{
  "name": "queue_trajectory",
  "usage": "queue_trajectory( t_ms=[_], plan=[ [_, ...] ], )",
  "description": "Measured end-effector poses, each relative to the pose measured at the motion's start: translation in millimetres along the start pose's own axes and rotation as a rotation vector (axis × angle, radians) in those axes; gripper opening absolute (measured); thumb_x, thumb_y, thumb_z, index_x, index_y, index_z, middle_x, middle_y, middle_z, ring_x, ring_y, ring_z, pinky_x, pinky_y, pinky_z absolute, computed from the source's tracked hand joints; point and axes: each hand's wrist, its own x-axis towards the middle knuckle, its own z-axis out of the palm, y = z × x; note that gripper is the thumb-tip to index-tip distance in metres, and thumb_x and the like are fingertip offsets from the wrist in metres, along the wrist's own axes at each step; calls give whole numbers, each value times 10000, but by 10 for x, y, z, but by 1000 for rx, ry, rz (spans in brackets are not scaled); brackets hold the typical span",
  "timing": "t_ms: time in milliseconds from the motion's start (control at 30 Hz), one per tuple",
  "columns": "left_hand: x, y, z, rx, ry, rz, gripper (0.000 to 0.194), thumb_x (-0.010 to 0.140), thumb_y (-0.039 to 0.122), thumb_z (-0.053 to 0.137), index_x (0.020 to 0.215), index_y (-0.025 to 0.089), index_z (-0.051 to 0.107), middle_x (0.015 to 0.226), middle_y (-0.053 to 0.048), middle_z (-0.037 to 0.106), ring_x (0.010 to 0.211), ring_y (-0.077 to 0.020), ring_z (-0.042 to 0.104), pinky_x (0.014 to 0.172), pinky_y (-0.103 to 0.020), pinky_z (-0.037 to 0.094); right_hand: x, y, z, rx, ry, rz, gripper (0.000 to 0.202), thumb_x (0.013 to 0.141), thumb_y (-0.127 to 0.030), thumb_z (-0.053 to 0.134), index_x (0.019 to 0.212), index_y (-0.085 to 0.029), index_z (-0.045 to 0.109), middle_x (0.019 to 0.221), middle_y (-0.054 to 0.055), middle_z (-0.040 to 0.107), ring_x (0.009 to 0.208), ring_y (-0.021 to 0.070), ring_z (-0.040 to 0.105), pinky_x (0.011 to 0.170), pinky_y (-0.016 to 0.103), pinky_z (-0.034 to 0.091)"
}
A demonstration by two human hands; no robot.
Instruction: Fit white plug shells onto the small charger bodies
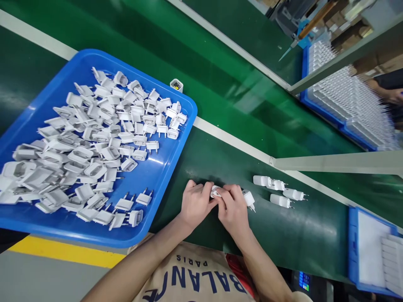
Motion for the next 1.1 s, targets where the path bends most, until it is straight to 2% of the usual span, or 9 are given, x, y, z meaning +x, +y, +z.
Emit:
queue_trajectory(
  t_ms=[167,267,433,600,700,767,833,1033,1100],
  plan=[
    [1,-5,4,-13,-10,2,125,958,314,619,911,199,606,707,-14,714,630,-196,670,713,-357,372,7,-19,10,-27,-33,-33,278,1030,-156,401,979,-221,666,920,83,585,813,237,517,736,390,455],
    [3,-7,0,-9,-14,3,153,942,301,663,1031,186,615,730,-16,722,659,-210,685,730,-359,384,79,-11,-71,-60,-87,-61,256,1055,-193,397,972,-215,637,945,85,604,834,246,512,751,396,441],
    [-48,27,-138,-65,-39,-19,635,909,295,730,1429,120,409,726,18,706,712,-233,688,793,-368,454,246,249,-318,-306,-90,-24,257,1068,-260,396,989,-197,632,970,112,598,862,283,512,783,422,440],
    [-314,-28,-394,-125,-46,14,350,1033,318,546,1355,193,484,691,40,654,631,-201,635,761,-357,481,279,637,-727,-552,-180,16,190,1033,-290,511,952,-197,656,940,107,597,826,284,527,735,403,433],
    [-505,-150,-454,-120,-7,69,240,1062,319,487,1254,200,567,731,8,667,666,-200,647,716,-342,478,384,684,-976,-594,-215,21,228,1003,-409,601,1026,-199,688,977,117,599,861,296,560,770,414,464],
    [-585,-231,-440,-93,33,141,191,1070,272,457,1160,192,606,775,-15,689,693,-198,656,705,-341,476,595,612,-1040,-573,-154,24,344,1000,-491,595,1151,-192,673,1024,131,600,926,321,577,825,440,485],
    [-610,-290,-408,-70,73,232,193,1072,222,428,1079,186,618,801,-25,702,694,-192,656,720,-350,480,943,484,-961,-486,-95,22,394,1020,-496,550,1250,-188,636,1074,138,596,995,332,587,884,458,494],
    [-577,-339,-383,-132,116,244,178,1077,208,405,1069,207,582,863,-12,718,722,-194,679,749,-356,514,2383,77,-152,-211,-197,0,536,973,-311,633,1485,-251,485,1229,111,550,922,219,651,887,366,535],
    [-591,-345,-389,-149,103,232,170,1070,198,402,1066,219,571,866,-5,714,723,-199,679,752,-364,529,2741,-1,15,-193,-231,-38,512,914,-246,699,1409,-248,567,1213,92,568,902,195,654,875,328,534]
  ],
)
